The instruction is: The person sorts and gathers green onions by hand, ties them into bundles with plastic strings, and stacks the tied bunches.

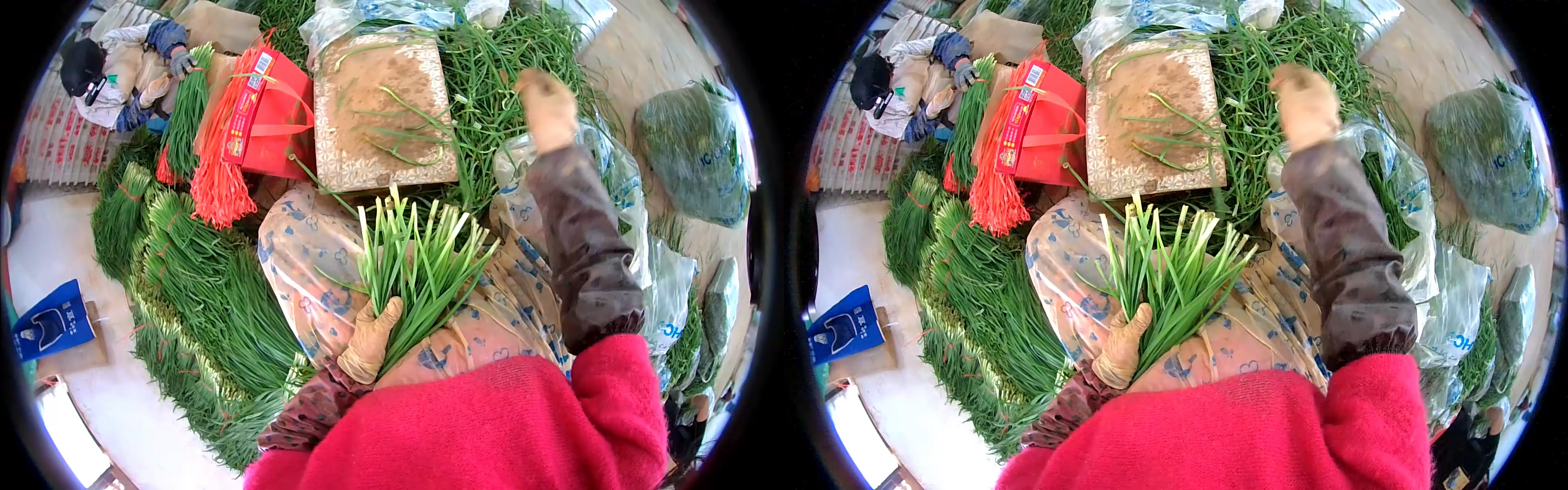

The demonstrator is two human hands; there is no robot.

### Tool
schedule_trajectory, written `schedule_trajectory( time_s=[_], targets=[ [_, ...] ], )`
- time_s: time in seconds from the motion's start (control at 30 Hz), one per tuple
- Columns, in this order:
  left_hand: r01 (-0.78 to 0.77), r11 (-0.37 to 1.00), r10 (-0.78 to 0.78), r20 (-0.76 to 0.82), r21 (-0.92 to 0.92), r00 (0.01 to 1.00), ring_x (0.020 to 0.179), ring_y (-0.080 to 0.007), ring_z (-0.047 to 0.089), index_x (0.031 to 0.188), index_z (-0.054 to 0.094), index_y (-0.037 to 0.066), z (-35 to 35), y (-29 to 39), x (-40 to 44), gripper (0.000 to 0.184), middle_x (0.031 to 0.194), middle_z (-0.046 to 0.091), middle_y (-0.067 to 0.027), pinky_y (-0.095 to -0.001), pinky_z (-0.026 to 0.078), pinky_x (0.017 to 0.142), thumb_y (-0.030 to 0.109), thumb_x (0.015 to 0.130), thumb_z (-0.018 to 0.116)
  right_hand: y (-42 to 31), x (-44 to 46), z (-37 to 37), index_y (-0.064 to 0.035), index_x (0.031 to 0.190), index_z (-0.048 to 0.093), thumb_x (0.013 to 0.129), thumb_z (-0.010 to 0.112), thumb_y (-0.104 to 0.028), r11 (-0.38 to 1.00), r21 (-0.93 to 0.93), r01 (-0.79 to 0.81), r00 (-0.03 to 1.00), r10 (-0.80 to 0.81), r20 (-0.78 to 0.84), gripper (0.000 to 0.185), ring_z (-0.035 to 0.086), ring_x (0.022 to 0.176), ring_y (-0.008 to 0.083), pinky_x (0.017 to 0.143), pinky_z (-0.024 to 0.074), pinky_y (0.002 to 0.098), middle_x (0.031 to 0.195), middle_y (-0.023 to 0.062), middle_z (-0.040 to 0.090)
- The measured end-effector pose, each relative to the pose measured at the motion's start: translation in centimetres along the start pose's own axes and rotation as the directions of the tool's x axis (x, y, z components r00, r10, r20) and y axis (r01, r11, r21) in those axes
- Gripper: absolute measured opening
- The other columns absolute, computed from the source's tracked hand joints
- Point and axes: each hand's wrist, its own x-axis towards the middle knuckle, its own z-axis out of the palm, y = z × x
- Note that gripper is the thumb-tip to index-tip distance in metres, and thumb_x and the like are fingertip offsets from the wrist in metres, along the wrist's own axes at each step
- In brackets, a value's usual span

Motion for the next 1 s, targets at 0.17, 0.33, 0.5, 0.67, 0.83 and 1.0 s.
schedule_trajectory(
  time_s=[0.17, 0.33, 0.5, 0.67, 0.83, 1.0],
  targets=[
    [-0.061, 0.995, 0.059, 0.024, 0.078, 0.998, 0.086, -0.0131, 0.062, 0.118, 0.058, 0.006, -0.2, -0.1, 0.3, 0.032, 0.101, 0.064, -0.0026, -0.0289, 0.054, 0.074, 0.024, 0.092, 0.062, -3.5, -0.8, 0.1, -0.0012, 0.133, 0.046, 0.082, 0.058, -0.059, 0.989, -0.078, 0.122, 0.921, -0.083, 0.381, 0.078, 0.051, 0.121, 0.0294, 0.101, 0.0395, 0.0373, 0.127, 0.0206, 0.055],
    [-0.033, 0.995, 0.029, 0.038, 0.098, 0.999, 0.087, -0.0122, 0.061, 0.119, 0.058, 0.005, -0.2, -0.2, 0.8, 0.033, 0.104, 0.064, -0.002, -0.0275, 0.053, 0.076, 0.024, 0.092, 0.063, -4.4, -9.2, 3.5, -0.0013, 0.121, 0.056, 0.078, 0.071, -0.039, 0.989, 0.124, 0.085, 0.269, -0.143, 0.953, 0.059, 0.062, 0.086, 0.0173, 0.078, 0.0476, 0.0304, 0.092, 0.0115, 0.068],
    [-0.027, 0.99, 0.019, 0.061, 0.14, 0.998, 0.087, -0.0121, 0.061, 0.118, 0.058, 0.005, -0.8, -0.2, 0.9, 0.032, 0.103, 0.064, -0.0021, -0.027, 0.052, 0.076, 0.023, 0.092, 0.063, -4.4, -10.6, 3.7, -0.0066, 0.106, 0.064, 0.078, 0.07, -0.032, 0.988, 0.077, 0.132, 0.374, -0.122, 0.919, 0.039, 0.062, 0.074, 0.019, 0.07, 0.0473, 0.0317, 0.078, 0.0081, 0.067],
    [0.155, 0.986, -0.149, 0.106, -0.054, 0.983, 0.078, -0.0138, 0.063, 0.114, 0.06, 0.005, -0.1, 0.6, 0.7, 0.028, 0.096, 0.066, -0.004, -0.027, 0.054, 0.068, 0.021, 0.092, 0.062, -4.3, -10.3, 2.9, -0.0062, 0.1, 0.064, 0.079, 0.07, -0.032, 0.932, 0.095, 0.349, 0.397, -0.239, 0.886, 0.034, 0.062, 0.071, 0.0226, 0.067, 0.0471, 0.0343, 0.077, 0.0095, 0.066],
    [0.088, 0.996, -0.09, 0.085, 0.022, 0.992, 0.075, -0.0132, 0.063, 0.112, 0.061, 0.005, -0.4, 0.2, 1.0, 0.024, 0.095, 0.066, -0.004, -0.027, 0.054, 0.066, 0.02, 0.092, 0.062, -4.1, -10.2, 3.6, -0.007, 0.089, 0.066, 0.08, 0.068, -0.037, 0.976, 0.042, 0.215, 0.363, -0.12, 0.924, 0.031, 0.061, 0.07, 0.0225, 0.066, 0.0471, 0.035, 0.074, 0.0097, 0.065],
    [0.097, 0.995, -0.097, 0.072, -0.001, 0.993, 0.079, -0.0114, 0.062, 0.112, 0.061, 0.005, -0.1, 0.3, 0.9, 0.024, 0.095, 0.066, -0.0025, -0.0257, 0.053, 0.069, 0.017, 0.092, 0.062, -4.4, -10.7, 4.3, -0.0086, 0.092, 0.068, 0.08, 0.063, -0.038, 0.964, -0.133, 0.232, 0.634, -0.046, 0.772, 0.032, 0.063, 0.078, 0.0255, 0.075, 0.0486, 0.0347, 0.082, 0.0132, 0.066]
  ],
)
